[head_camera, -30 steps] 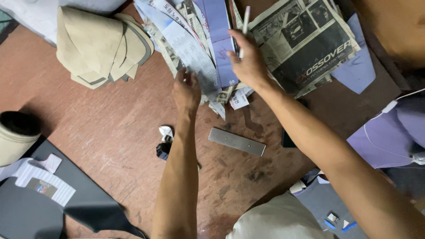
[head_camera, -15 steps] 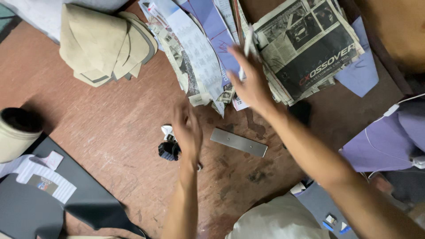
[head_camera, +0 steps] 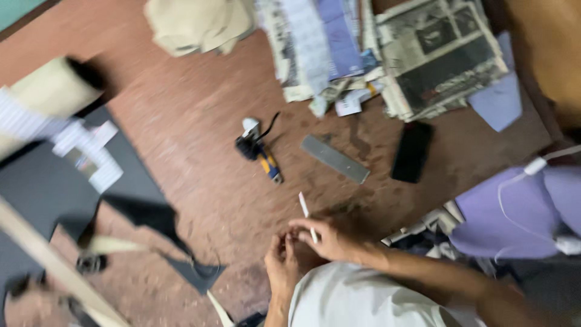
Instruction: The person cuts pieces from a large sheet of black vinyl on a workbench using scissors, following pre-drawn chalk lines. They move scraps aside, fold and reposition the material, then lay a paper pattern on the vinyl, weight it with a wrench and bearing, align a long straightedge, and trace guide lines with a marker.
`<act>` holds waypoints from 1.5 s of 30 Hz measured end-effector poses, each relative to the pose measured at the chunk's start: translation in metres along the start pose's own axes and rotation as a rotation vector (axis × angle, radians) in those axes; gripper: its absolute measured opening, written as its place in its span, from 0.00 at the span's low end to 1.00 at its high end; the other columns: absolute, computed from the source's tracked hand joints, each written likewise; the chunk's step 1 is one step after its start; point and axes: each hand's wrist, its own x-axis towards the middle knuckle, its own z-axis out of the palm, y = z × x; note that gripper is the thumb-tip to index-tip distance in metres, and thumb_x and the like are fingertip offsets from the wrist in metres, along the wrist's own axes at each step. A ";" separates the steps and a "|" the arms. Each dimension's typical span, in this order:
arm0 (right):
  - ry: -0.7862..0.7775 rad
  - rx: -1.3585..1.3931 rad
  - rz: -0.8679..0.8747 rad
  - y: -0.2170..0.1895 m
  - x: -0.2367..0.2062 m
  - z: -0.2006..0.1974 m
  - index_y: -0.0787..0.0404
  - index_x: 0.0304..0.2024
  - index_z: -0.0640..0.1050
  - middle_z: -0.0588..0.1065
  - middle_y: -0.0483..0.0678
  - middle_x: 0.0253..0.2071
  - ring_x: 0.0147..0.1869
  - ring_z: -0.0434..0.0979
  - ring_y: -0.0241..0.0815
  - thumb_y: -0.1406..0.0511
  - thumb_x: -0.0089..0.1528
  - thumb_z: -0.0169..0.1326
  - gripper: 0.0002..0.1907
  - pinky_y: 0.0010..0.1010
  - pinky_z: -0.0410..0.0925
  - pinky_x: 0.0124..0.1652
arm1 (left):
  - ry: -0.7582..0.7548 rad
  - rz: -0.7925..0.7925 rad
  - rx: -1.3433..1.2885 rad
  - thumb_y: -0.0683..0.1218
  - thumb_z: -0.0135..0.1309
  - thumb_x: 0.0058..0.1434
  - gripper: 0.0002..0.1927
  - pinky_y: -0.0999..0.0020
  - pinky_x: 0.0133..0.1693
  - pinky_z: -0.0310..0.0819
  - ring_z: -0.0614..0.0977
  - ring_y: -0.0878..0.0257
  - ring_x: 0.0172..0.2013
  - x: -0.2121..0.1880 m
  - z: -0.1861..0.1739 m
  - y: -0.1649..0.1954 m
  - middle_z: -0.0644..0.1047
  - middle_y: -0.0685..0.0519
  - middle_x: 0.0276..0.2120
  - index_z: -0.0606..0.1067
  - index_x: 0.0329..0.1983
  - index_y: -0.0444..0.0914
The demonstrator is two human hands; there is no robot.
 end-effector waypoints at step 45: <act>0.553 -0.562 -0.495 -0.133 -0.063 0.757 0.60 0.51 0.80 0.77 0.57 0.50 0.52 0.75 0.60 0.68 0.60 0.57 0.15 0.52 0.65 0.49 | 0.607 0.024 -0.408 0.42 0.47 0.68 0.18 0.70 0.43 0.77 0.85 0.62 0.43 -0.411 -0.768 -0.515 0.83 0.48 0.46 0.71 0.60 0.35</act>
